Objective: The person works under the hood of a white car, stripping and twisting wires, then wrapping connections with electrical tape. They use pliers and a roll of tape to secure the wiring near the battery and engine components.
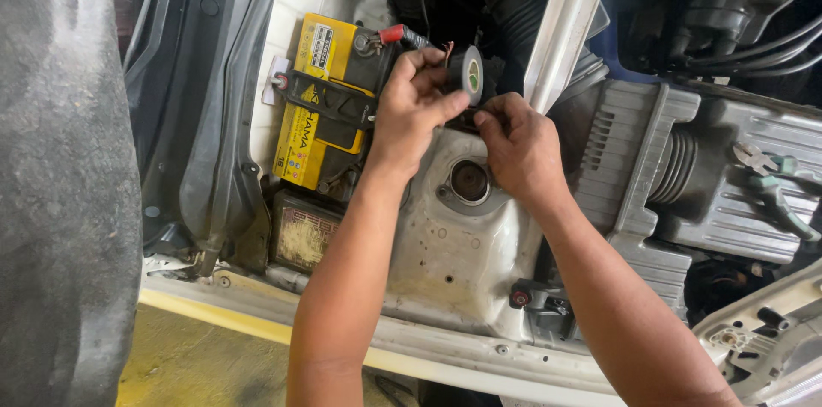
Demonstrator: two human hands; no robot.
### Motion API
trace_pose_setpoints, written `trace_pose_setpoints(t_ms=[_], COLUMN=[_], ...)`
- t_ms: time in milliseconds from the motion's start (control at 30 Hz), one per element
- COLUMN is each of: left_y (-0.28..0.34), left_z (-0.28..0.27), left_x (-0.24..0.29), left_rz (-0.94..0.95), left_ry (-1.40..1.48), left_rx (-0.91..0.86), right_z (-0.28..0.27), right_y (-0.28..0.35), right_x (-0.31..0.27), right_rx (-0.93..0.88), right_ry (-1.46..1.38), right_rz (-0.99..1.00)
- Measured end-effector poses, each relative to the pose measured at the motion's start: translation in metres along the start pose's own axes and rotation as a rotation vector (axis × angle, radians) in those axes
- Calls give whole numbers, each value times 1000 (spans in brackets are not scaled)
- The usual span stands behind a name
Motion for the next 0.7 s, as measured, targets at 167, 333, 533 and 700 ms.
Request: trace_pose_setpoints(t_ms=[167, 333, 533, 700], left_y=[16, 21, 15, 2], left_z=[-5, 4, 14, 2], left_x=[18, 23, 12, 1], left_rz=[-164, -84, 156, 66], left_ry=[-285, -1050, -1079, -397], left_rx=[-68, -32, 92, -187], right_z=[-1, -2, -3, -2], right_y=[-2, -1, -1, 0], right_x=[2, -1, -4, -1], right_rx=[46, -38, -70, -94], right_ry=[40, 17, -110, -172], right_rz=[-107, 0, 42, 71])
Point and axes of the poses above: each hand's wrist, its own y-axis away from the middle knuckle, its own z-axis out of the palm, x = y × z, the point moved 1 cm from there along -y, towards the middle knuckle, and after that the axes turned 4 degrees about y, right-handed, at the moved point
